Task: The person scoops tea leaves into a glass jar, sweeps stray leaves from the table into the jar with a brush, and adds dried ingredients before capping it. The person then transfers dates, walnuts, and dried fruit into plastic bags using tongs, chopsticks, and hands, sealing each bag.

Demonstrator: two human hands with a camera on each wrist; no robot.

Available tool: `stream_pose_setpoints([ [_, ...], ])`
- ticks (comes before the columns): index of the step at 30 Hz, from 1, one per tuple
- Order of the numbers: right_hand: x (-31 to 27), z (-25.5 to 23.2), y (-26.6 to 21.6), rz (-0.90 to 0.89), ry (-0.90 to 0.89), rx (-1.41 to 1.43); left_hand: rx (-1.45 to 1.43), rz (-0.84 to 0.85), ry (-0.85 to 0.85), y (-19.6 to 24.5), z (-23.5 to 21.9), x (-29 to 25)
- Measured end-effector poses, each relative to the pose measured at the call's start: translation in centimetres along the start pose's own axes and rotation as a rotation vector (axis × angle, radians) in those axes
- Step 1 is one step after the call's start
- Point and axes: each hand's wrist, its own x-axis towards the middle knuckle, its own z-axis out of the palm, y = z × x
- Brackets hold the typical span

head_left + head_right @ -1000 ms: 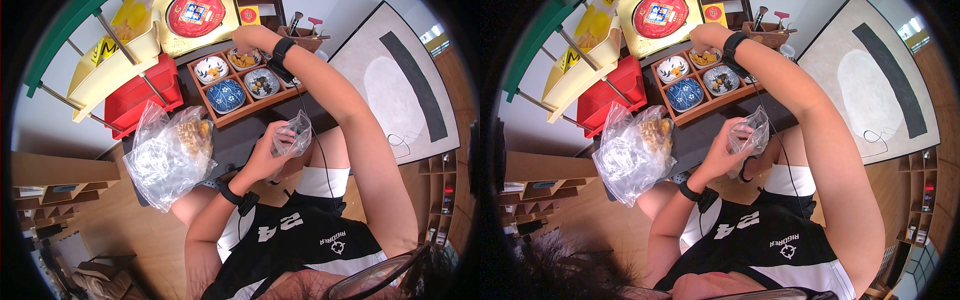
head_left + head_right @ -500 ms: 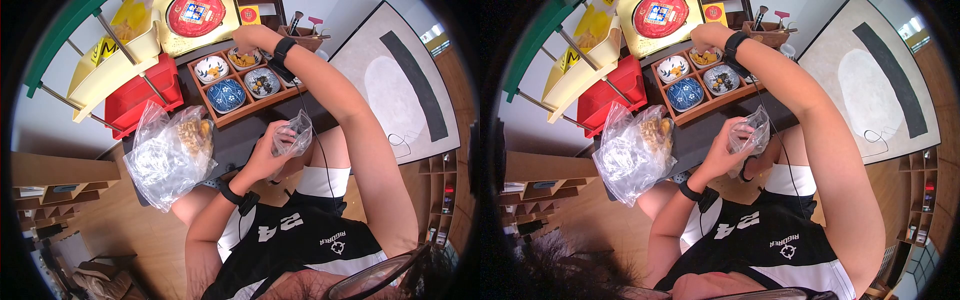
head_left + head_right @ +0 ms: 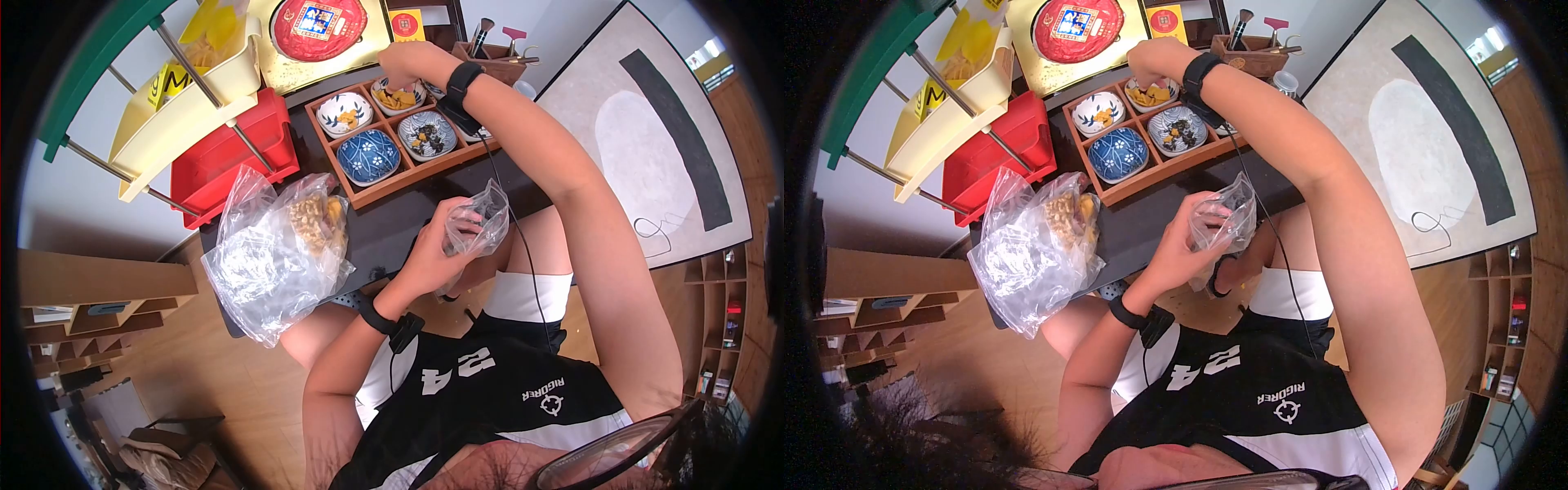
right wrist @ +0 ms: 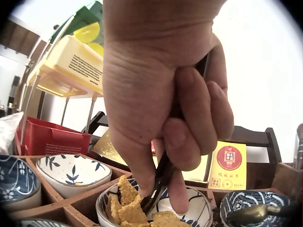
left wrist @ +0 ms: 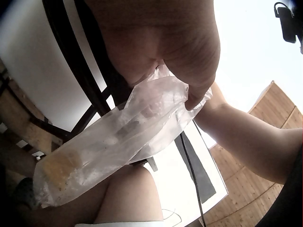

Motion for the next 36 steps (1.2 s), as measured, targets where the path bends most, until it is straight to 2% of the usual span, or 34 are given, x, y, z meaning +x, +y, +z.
stream_pose_setpoints([
  [23, 0.0, 0.5, 0.5, -0.036, -0.007, 0.021, -0.026, 0.001, 0.001, -0.2, 0.1, 0.0],
  [36, -1.1, -0.7, -0.6, 0.019, -0.007, 0.001, -0.029, -0.001, -0.010, -0.2, 0.1, 0.0],
])
